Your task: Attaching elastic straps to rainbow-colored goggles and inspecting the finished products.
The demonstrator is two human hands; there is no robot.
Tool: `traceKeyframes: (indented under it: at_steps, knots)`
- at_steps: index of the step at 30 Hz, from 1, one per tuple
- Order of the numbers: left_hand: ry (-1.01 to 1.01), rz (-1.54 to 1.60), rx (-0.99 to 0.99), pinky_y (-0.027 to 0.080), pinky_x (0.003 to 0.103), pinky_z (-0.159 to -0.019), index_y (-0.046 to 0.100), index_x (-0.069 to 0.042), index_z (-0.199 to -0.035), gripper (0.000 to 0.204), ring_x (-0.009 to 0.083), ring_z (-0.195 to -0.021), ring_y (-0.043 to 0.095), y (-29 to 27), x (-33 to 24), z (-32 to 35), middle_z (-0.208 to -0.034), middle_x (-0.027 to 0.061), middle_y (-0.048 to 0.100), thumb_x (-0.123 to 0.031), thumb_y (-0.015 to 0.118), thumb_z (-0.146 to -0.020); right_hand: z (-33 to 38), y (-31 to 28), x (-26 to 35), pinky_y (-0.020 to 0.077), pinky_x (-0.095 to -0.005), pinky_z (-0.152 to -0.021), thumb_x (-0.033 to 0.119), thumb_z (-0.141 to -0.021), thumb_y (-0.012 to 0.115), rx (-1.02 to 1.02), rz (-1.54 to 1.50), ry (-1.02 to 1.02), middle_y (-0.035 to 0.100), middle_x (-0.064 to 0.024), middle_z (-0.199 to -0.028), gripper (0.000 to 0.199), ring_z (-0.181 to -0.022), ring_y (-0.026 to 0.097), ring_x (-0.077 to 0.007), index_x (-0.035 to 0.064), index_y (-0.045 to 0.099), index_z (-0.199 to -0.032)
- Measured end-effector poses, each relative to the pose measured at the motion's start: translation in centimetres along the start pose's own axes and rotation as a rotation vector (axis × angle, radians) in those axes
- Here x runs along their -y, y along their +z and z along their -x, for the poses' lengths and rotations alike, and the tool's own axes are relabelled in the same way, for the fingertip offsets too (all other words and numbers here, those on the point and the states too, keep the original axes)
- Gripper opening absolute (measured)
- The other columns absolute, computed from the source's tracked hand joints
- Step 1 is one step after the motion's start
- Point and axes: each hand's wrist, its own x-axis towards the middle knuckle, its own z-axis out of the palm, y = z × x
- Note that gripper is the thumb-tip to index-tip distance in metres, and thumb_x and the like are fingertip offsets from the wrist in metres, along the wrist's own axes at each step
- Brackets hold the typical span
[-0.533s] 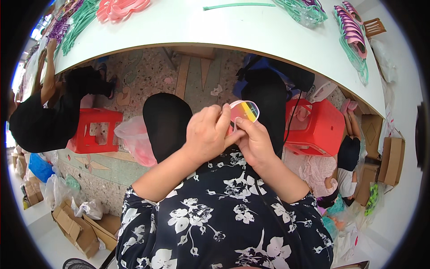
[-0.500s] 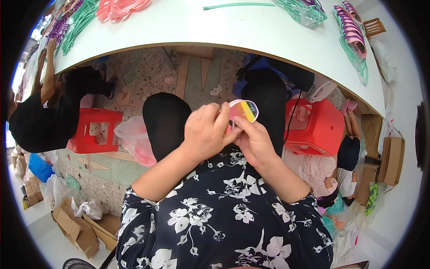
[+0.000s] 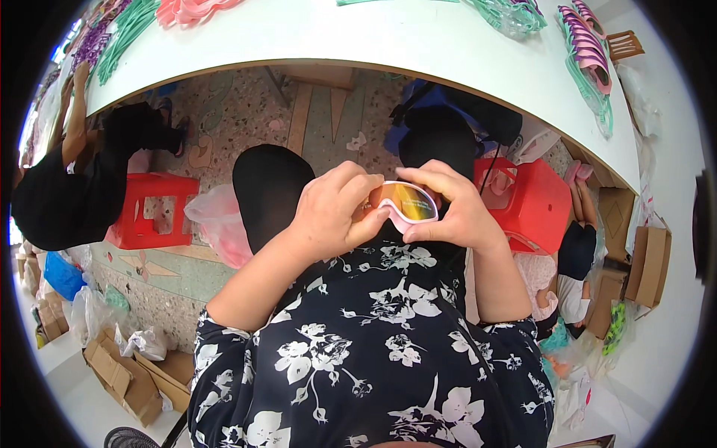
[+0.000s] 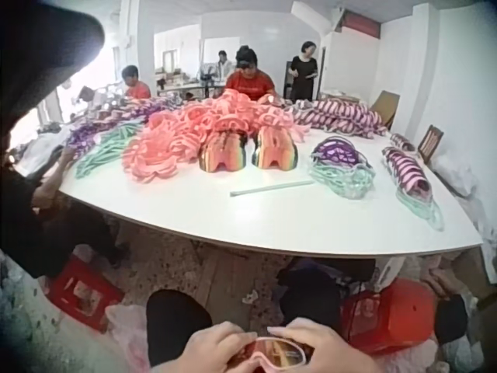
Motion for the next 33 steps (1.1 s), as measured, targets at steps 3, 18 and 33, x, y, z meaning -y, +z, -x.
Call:
traceKeyframes:
  at_steps: [3,18,33]
  knots:
    - [0.074,-0.053,-0.014,0.052,0.035,-0.059,0.065,-0.004,-0.105,0.034,0.0253,-0.068,0.062,-0.2,-0.1,0.2,-0.086,0.0085,0.059,-0.025,0.074,-0.080,0.0,1.7,-1.0,0.0456,-0.0268,-0.076,0.021,-0.067,0.087,-0.061,-0.034,-0.080,0.059,-0.0063,-0.095,0.058,-0.085,0.057,-0.0161,-0.0004,0.069,-0.117]
    - [0.064,-0.234,0.031,0.051,0.038,-0.066,0.065,-0.004,-0.111,0.043,0.0275,-0.075,0.061,0.3,-0.5,0.2,-0.090,0.0102,0.059,-0.027,0.074,-0.076,-0.1,6.2,-2.7,0.0488,-0.0389,-0.066,0.020,-0.074,0.074,-0.509,0.350,-0.288,0.061,-0.0138,-0.085,0.037,-0.075,0.058,-0.0320,-0.0022,0.068,-0.103]
    - [-0.153,0.033,-0.118,0.047,0.038,-0.078,0.069,-0.005,-0.100,0.018,0.0294,-0.091,0.058,2.7,0.8,0.6,-0.099,0.0112,0.061,-0.011,0.071,-0.083,-0.3,5.5,-1.9,0.0458,-0.0351,-0.056,0.013,-0.061,0.080,-0.481,0.359,-0.350,0.056,-0.0090,-0.074,0.041,-0.061,0.055,-0.0257,0.0035,0.066,-0.098]
